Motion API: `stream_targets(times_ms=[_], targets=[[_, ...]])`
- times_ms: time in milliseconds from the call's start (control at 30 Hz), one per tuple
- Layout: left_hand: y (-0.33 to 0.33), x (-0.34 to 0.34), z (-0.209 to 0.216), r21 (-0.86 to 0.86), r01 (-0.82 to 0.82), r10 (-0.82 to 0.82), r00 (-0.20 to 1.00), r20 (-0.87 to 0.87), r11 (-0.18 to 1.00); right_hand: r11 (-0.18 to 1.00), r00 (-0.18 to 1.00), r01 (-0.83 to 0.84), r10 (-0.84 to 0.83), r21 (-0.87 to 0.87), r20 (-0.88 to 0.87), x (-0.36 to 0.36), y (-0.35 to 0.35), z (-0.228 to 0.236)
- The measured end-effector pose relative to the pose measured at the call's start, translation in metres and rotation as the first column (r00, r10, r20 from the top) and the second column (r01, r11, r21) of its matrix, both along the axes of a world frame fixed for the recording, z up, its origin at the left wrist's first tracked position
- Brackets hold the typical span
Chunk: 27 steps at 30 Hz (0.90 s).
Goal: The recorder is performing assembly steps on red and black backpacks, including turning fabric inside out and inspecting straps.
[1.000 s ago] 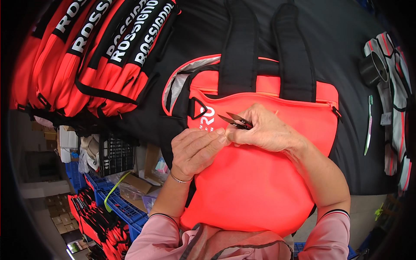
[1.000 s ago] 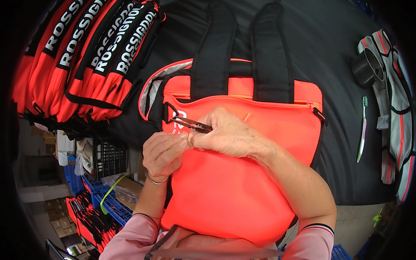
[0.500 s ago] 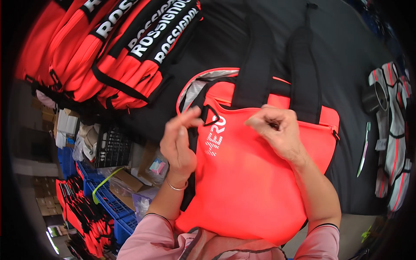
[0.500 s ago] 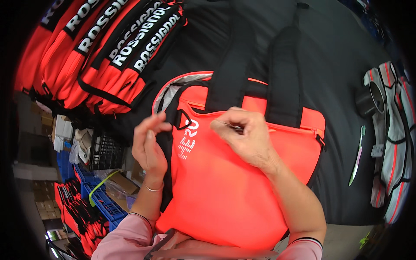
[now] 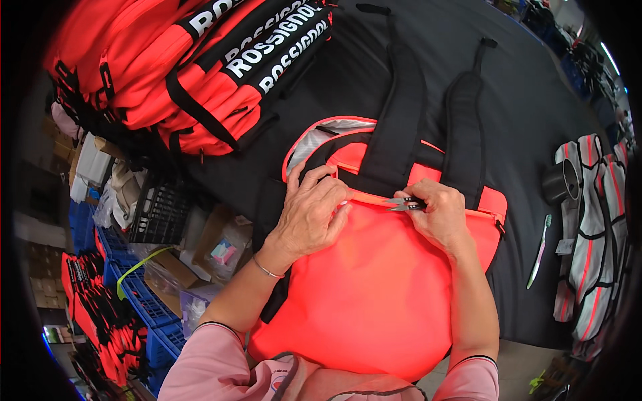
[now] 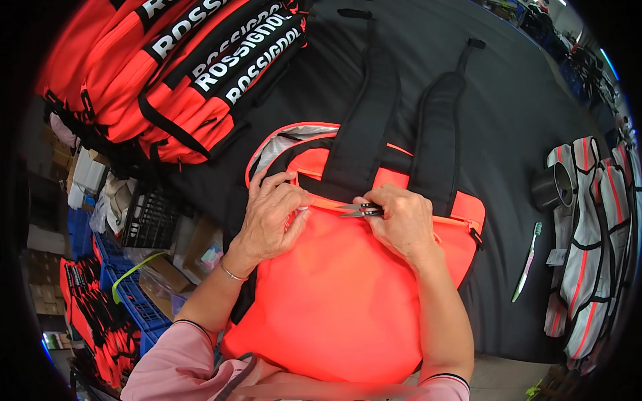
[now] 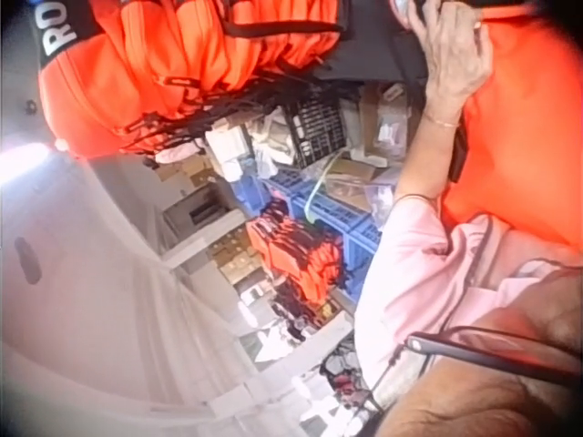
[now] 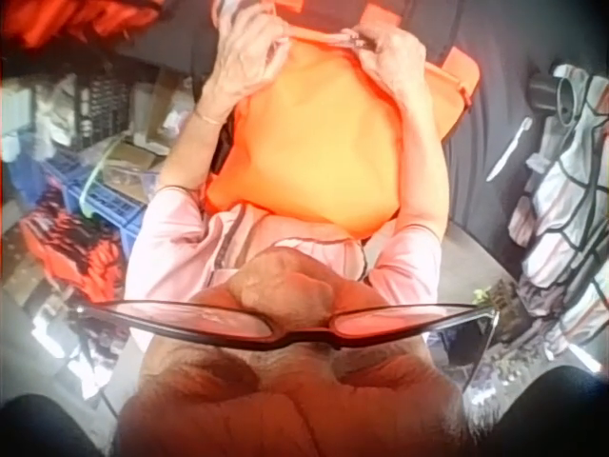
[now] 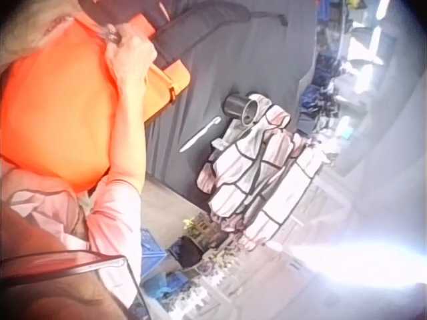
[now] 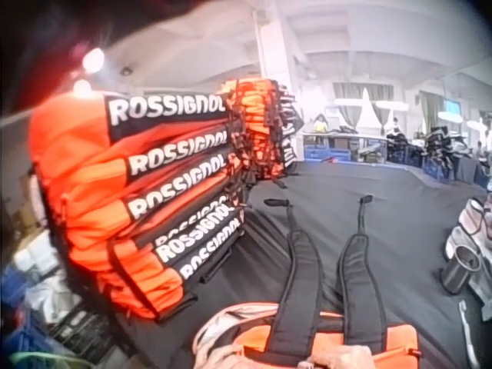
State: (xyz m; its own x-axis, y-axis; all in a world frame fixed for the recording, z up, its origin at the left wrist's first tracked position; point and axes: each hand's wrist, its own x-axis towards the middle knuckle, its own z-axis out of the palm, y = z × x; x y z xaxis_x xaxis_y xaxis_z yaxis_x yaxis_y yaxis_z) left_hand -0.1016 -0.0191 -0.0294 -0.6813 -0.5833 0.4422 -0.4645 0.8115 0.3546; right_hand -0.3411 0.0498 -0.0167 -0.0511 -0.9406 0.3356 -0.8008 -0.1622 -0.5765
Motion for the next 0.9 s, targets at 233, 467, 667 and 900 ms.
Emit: stream_targets(times_ms=[233,467,667,900], targets=[[0.0,-0.001,-0.003,-0.061,-0.039,0.037,0.999,-0.028,0.997,0.923,0.875,-0.141,-0.052,0.358,0.481,-0.019,-0.003,0.01],[-0.001,-0.01,0.005,0.014,-0.027,0.027,0.999,0.022,1.0,0.975,0.654,0.111,-0.216,0.191,0.725,-0.024,-0.009,-0.005],[0.006,-0.034,0.009,-0.185,0.006,0.035,0.976,0.216,0.983,0.989,0.2,0.149,-0.042,0.012,0.979,-0.042,-0.005,-0.008],[0.01,-0.062,-0.002,0.073,0.216,-0.228,0.909,0.349,0.974,0.922,0.367,0.385,-0.118,-0.035,0.923,-0.076,0.022,0.024]])
